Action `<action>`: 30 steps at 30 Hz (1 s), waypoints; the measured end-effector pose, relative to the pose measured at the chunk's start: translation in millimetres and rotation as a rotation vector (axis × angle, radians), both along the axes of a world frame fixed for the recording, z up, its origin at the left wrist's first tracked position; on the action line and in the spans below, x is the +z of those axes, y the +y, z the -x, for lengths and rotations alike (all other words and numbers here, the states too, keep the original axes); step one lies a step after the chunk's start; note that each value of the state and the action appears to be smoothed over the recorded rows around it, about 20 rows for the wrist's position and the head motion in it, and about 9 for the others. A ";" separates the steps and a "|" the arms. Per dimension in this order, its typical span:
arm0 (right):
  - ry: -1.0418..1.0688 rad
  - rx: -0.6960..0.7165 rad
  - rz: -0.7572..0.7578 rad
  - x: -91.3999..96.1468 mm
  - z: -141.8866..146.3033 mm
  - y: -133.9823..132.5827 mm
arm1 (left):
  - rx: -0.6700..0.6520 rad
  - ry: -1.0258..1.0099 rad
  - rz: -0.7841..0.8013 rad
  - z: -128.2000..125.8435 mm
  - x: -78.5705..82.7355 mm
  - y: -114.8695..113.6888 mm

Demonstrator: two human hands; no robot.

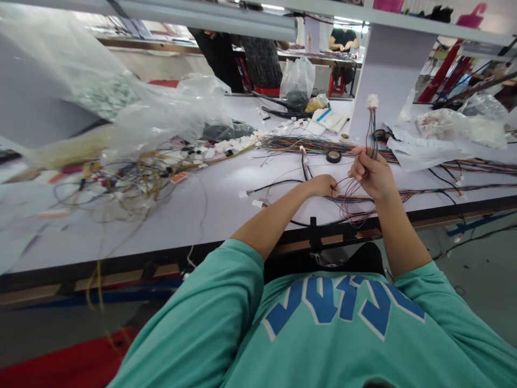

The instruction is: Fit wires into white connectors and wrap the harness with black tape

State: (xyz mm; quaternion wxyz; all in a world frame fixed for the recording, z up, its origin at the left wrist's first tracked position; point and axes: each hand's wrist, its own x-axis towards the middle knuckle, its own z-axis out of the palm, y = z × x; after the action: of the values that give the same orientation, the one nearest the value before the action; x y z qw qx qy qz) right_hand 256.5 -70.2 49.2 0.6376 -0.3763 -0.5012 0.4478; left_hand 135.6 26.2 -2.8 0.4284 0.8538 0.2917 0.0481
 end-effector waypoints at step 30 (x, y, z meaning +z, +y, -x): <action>-0.682 0.320 0.050 5.8 97.8 79.6 | 0.790 -1.176 0.369 81.1 46.1 7.9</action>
State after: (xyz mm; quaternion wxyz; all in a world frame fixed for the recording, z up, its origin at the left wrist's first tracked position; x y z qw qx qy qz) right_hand 158.7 9.4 54.9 0.3467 -0.4362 -0.7262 0.4027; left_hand 54.5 34.1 43.3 0.6019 0.4317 0.3032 0.5995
